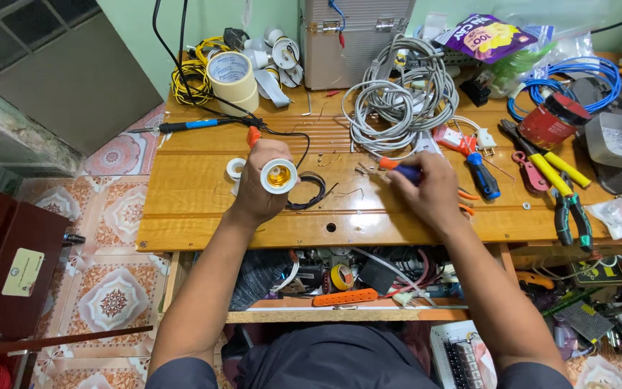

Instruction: Wiring and assembling a light bulb socket on a workbench

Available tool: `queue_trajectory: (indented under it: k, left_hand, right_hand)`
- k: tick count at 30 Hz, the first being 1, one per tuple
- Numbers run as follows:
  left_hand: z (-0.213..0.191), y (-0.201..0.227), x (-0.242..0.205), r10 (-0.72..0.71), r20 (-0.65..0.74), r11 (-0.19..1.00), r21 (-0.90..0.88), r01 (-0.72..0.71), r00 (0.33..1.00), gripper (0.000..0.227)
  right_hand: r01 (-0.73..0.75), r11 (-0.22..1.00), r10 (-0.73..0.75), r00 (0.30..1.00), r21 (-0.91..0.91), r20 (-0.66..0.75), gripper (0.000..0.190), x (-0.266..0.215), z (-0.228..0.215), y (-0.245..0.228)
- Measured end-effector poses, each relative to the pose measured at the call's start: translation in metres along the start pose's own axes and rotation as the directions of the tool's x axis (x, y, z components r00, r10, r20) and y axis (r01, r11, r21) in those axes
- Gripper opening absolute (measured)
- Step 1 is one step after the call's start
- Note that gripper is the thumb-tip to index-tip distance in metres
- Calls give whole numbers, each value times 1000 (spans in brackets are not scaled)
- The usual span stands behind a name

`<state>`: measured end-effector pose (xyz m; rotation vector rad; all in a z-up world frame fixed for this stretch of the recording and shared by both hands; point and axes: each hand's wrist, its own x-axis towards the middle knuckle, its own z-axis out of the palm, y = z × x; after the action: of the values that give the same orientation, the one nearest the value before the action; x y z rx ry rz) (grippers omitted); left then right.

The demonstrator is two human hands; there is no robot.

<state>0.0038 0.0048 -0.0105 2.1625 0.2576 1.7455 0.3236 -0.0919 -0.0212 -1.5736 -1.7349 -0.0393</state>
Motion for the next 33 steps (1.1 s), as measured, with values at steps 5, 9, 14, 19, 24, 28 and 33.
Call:
queue_trajectory:
  k: [5,9,14,19,24,28,33]
  left_hand:
    - [5,-4,-1,76,31,993,90,-78,997,21]
    - [7,2,1,57,89,986,148,-70,994,20]
    - [16,-5,-6,54,143,991,114,-71,988,19]
    - [20,1,-5,64,185,991,103,-84,981,24]
    - [19,-8,-16,-8,279,998,62,-10,960,28]
    - [20,-5,-15,-16,283,997,78,-6,959,28]
    - [24,1,-13,-52,274,998,54,39,960,28]
  right_hand:
    - [38,992,-24,992,-118,121,30,-4,14,6]
    - [312,918,-330,943,-244,-34,33,6,20,0]
    - [470,873,-459,882,128,-110,30,8,27,-69]
    - [574,793,-559,819,205,-131,29,16,36,-99]
    - [553,805,-520,832,213,-194,14,14,46,-96]
    - [510,820,-467,858,259,-212,14,10,49,-96]
    - [500,824,-462,865,268,-193,17,8,47,-96]
